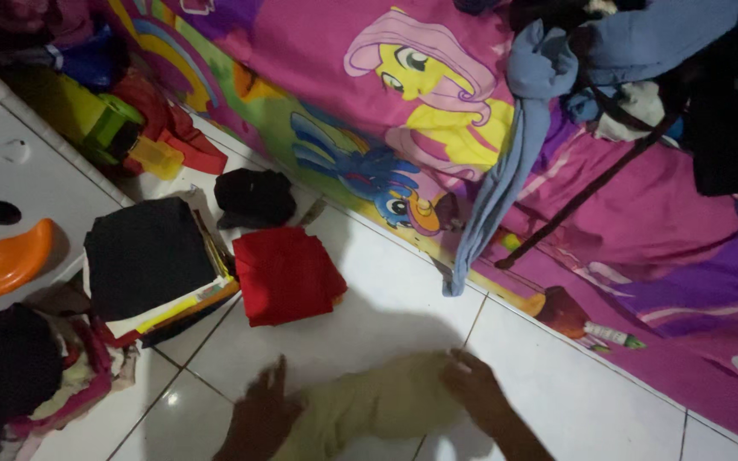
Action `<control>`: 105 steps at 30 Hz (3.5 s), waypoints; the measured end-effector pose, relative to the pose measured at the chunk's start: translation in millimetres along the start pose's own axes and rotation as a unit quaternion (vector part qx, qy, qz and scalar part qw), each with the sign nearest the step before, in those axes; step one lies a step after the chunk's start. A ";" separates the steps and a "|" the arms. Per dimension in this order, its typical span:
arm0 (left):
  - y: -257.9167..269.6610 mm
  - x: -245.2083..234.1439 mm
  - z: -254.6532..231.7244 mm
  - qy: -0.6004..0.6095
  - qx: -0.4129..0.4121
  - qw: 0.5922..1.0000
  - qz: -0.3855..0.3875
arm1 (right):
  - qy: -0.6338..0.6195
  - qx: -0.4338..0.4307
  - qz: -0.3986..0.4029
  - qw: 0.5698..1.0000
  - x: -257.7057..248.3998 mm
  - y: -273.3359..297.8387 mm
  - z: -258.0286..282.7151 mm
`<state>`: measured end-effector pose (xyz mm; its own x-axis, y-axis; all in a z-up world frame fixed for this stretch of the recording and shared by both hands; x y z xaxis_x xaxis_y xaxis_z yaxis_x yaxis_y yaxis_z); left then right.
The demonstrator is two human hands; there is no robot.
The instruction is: The person folds various garments on the floor and places them into a multi-drawer storage unit. Items include a yellow cloth, a black t-shirt, a pink cloth, and a blue cloth. The person opens and closes several drawers to store the folded clothes.
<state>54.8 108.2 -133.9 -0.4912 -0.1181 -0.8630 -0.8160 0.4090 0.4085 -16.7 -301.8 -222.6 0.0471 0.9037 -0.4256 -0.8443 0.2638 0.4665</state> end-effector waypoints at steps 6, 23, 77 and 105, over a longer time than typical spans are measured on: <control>-35.5 78.8 -39.2 0.150 0.037 0.988 0.004 | 0.301 -0.028 0.087 0.949 86.3 38.9 37.4; -81.7 225.1 -11.9 0.477 -0.193 0.846 -0.139 | -0.554 0.309 0.224 0.740 189.3 65.6 115.2; 137.2 -333.2 87.7 -0.021 0.102 0.889 -0.446 | 0.233 -0.386 0.063 0.890 223.2 130.3 517.4; -44.4 -293.9 -689.3 0.138 0.589 0.740 -0.293 | 0.036 -0.181 -0.284 0.941 -520.7 132.8 234.5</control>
<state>25.4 -499.0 306.5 -0.3346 -0.7015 -0.6292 -0.1614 0.7005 -0.6952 -28.1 -658.2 242.8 0.5202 0.6239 -0.5832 -0.8213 0.5528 -0.1412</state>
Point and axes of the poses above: each hand's wrist, its own y-axis away from the middle knuckle, its own x-axis out of the palm, z = x × y, the point moved 6 cm from there along -y, towards the middle knuckle, and after that the axes turned 13 degrees about x, right-handed, at the moved point
